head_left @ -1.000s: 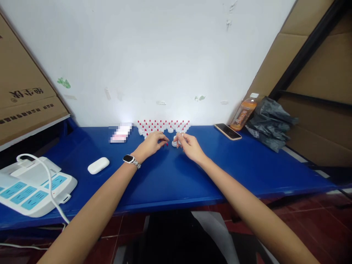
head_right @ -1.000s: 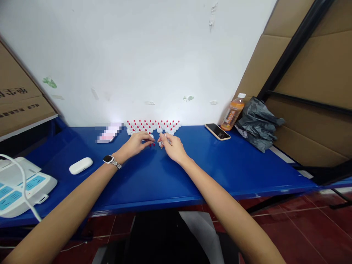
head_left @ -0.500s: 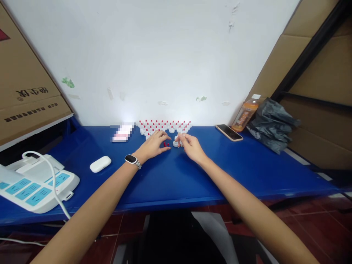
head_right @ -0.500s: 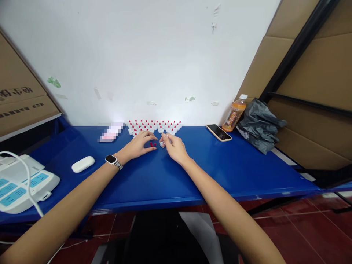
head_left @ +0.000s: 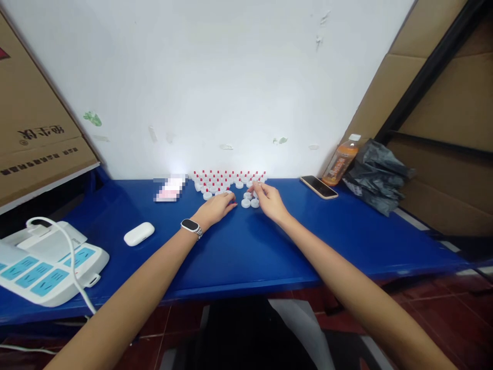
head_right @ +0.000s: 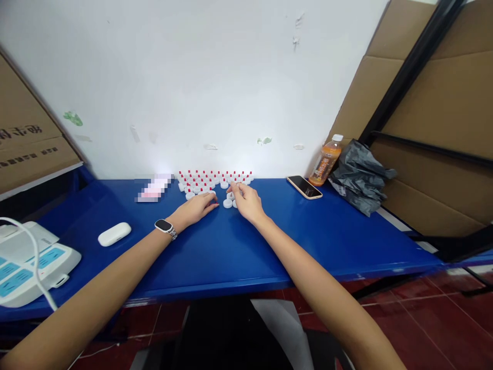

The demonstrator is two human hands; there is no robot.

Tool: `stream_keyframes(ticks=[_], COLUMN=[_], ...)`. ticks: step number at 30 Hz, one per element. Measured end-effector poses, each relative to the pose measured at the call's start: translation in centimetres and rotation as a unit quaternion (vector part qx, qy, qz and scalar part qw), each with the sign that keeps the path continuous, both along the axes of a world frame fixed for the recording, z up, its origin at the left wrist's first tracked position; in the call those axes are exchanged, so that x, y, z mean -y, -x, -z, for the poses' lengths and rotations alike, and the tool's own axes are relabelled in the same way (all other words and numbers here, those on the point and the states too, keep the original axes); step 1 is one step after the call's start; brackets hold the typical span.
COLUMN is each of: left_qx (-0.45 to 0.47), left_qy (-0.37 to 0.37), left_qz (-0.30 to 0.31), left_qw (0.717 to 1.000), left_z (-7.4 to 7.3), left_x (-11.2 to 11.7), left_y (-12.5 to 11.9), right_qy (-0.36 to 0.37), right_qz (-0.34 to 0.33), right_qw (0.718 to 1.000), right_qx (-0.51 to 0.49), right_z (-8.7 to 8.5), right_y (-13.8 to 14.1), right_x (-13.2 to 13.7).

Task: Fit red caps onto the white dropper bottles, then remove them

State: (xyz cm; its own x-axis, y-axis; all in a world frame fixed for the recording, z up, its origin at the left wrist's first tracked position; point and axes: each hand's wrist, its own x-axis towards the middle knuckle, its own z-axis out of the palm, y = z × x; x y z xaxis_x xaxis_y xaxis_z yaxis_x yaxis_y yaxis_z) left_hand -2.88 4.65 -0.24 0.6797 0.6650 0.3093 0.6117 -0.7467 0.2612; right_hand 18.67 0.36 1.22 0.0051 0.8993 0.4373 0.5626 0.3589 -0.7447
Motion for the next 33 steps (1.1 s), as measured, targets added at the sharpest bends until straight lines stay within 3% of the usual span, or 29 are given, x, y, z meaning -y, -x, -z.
stream_keyframes(ticks=[4,7,10,17,21,27,33], left_qx=[0.000,0.012,0.039,0.120,0.136,0.148,0.175], left_qy=[-0.004,-0.002,0.027,0.138,0.163,0.205,0.243], left_qz=[-0.003,-0.005,-0.007,-0.027,-0.030,-0.035,-0.021], left_qw=[1.000,1.000,0.999,0.983,0.977,0.967,0.954], left_z=[0.0,0.3,0.5,0.5,0.6,0.6,0.3], left_x=[-0.7,-1.1,-1.2,-0.9,-1.2,-1.5,-1.7], left_y=[-0.5,-0.5,-0.1,1.3,1.7,2.1,2.7], right_qy=[-0.058,-0.026,-0.003,0.004,0.017,0.021,0.027], right_qz=[0.040,-0.010,-0.048,-0.080,-0.081,-0.102,-0.061], right_qw=[0.993,0.994,0.995,0.988,0.986,0.966,0.940], right_qx=[0.090,0.102,0.090,0.131,0.148,0.235,0.335], right_z=[-1.4,-1.9,-1.9,-1.5,-1.0,-0.6,-1.9], right_y=[-0.1,0.0,0.1,0.5,1.4,2.2,2.2], right_x=[-1.9,-3.9,-5.5,-7.3,-8.2,-8.1,-6.7])
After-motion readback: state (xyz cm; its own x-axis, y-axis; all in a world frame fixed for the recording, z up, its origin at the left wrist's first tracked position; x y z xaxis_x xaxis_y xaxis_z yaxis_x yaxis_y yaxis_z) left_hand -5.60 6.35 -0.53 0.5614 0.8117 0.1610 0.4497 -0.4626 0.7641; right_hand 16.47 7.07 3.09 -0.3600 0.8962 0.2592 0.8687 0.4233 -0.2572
